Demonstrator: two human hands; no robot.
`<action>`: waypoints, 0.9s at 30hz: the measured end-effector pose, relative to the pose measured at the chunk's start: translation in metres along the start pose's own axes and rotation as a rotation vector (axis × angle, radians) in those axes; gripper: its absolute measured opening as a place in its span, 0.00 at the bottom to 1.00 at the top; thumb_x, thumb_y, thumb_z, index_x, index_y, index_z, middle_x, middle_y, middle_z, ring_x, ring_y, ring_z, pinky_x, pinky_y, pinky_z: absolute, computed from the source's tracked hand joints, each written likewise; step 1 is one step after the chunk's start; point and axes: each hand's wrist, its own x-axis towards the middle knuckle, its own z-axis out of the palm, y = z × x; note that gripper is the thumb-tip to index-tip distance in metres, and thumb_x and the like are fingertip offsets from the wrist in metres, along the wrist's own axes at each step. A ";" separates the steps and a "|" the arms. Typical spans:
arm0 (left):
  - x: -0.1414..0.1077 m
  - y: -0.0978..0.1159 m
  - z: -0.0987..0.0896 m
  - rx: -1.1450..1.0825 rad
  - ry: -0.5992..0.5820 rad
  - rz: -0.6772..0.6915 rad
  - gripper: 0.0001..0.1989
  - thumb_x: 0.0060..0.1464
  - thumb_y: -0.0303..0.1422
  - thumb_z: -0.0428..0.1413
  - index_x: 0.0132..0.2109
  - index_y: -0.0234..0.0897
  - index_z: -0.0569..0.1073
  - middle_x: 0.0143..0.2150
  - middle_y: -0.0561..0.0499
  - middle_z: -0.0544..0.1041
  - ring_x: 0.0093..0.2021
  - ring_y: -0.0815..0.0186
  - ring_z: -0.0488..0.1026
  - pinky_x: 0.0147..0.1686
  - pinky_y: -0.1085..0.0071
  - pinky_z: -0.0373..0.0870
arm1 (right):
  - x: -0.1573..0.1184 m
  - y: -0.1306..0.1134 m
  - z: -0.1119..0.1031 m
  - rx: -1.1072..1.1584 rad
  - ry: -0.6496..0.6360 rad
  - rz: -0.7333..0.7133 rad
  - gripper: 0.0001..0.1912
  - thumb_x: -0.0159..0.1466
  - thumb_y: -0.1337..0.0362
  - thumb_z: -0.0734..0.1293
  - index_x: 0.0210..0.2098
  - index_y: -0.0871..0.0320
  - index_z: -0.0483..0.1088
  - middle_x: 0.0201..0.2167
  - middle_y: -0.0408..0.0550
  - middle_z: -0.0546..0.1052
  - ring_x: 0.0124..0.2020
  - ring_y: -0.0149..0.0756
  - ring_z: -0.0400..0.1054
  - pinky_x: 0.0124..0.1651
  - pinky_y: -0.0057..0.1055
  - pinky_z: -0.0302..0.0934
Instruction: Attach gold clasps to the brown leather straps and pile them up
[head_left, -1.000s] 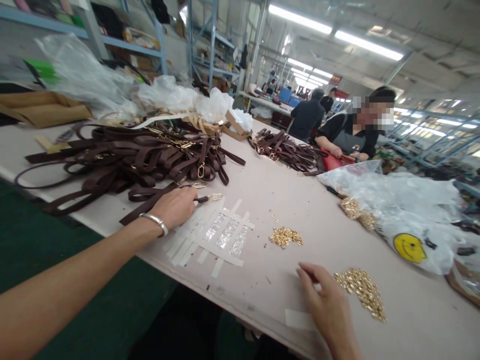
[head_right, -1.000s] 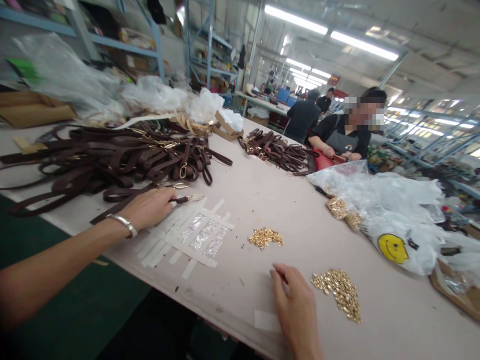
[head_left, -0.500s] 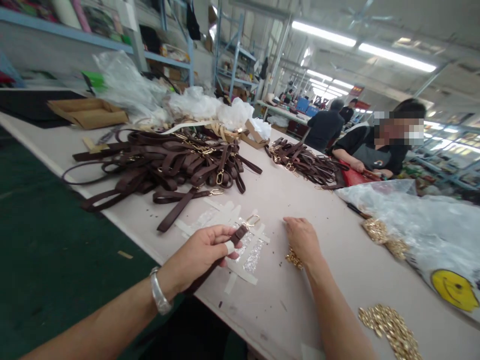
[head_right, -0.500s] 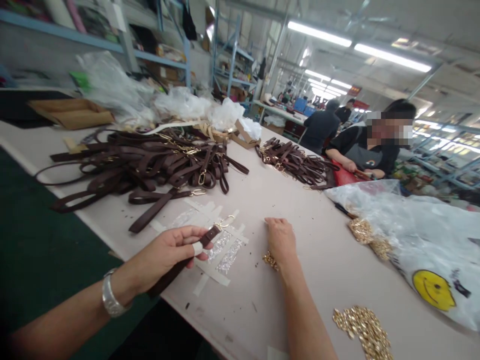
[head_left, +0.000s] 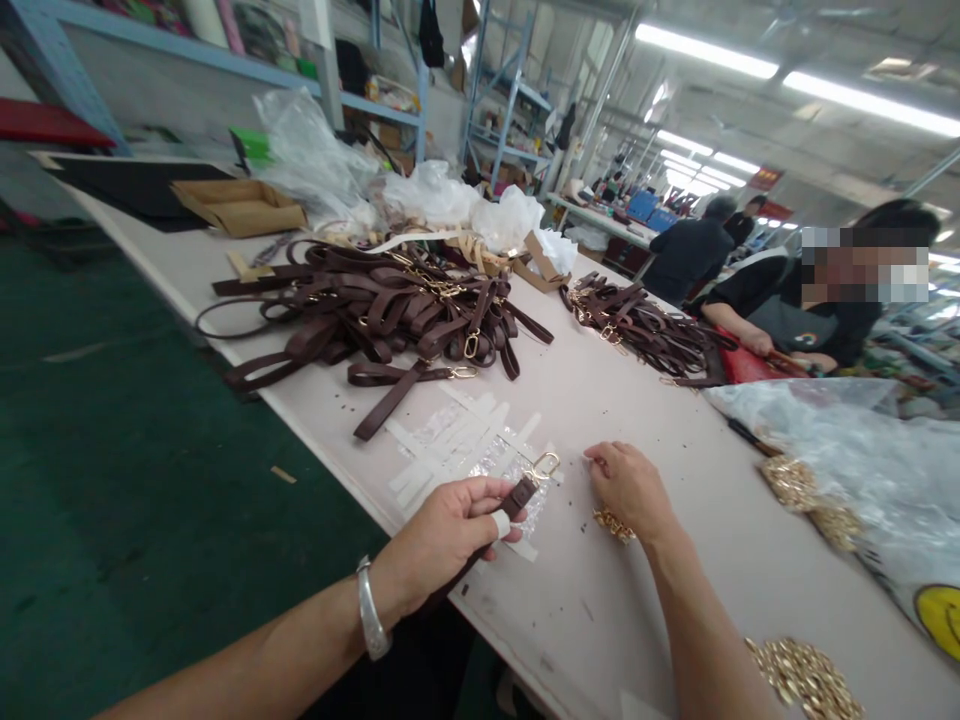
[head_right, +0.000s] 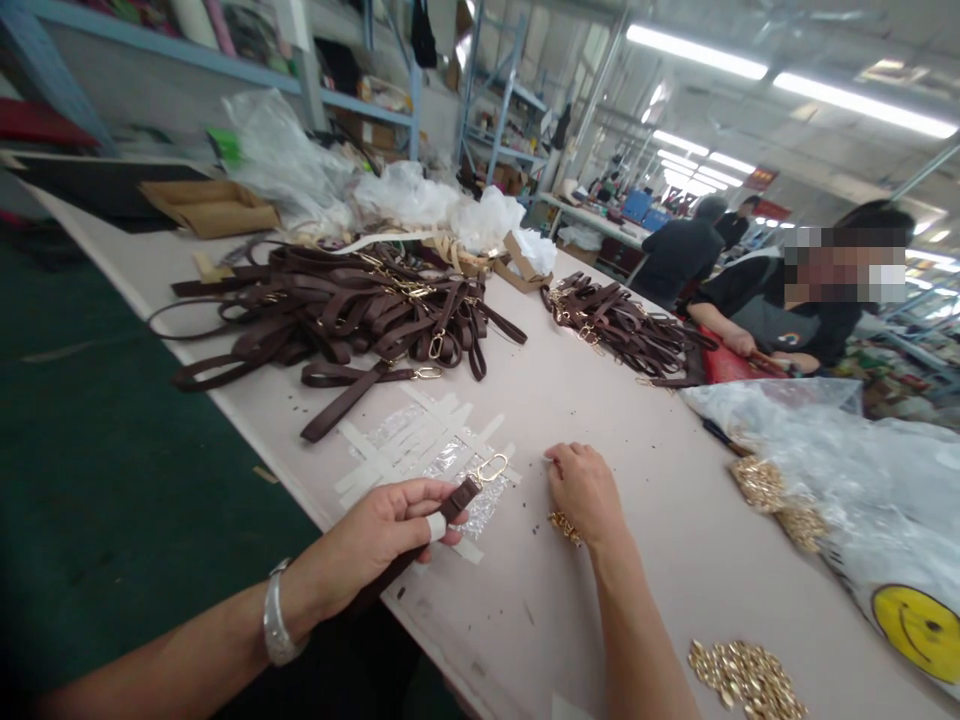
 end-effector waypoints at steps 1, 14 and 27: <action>0.000 0.000 0.001 0.015 0.000 0.010 0.18 0.50 0.24 0.56 0.50 0.33 0.76 0.46 0.46 0.81 0.41 0.66 0.77 0.30 0.77 0.63 | -0.005 -0.005 -0.002 0.045 0.030 0.018 0.09 0.62 0.68 0.63 0.39 0.58 0.76 0.34 0.49 0.79 0.38 0.40 0.72 0.45 0.36 0.65; -0.010 -0.008 0.021 0.077 -0.123 0.147 0.19 0.53 0.22 0.54 0.51 0.38 0.78 0.38 0.53 0.83 0.32 0.70 0.75 0.34 0.75 0.68 | -0.093 -0.098 -0.010 0.791 0.197 0.011 0.05 0.63 0.67 0.71 0.37 0.50 0.73 0.31 0.38 0.78 0.35 0.30 0.72 0.39 0.27 0.65; -0.022 -0.025 0.011 0.584 -0.078 0.351 0.23 0.57 0.23 0.50 0.56 0.44 0.77 0.56 0.55 0.79 0.56 0.64 0.75 0.61 0.68 0.66 | -0.109 -0.111 -0.019 0.824 0.144 0.130 0.07 0.62 0.71 0.70 0.36 0.51 0.73 0.30 0.36 0.78 0.33 0.27 0.71 0.39 0.23 0.63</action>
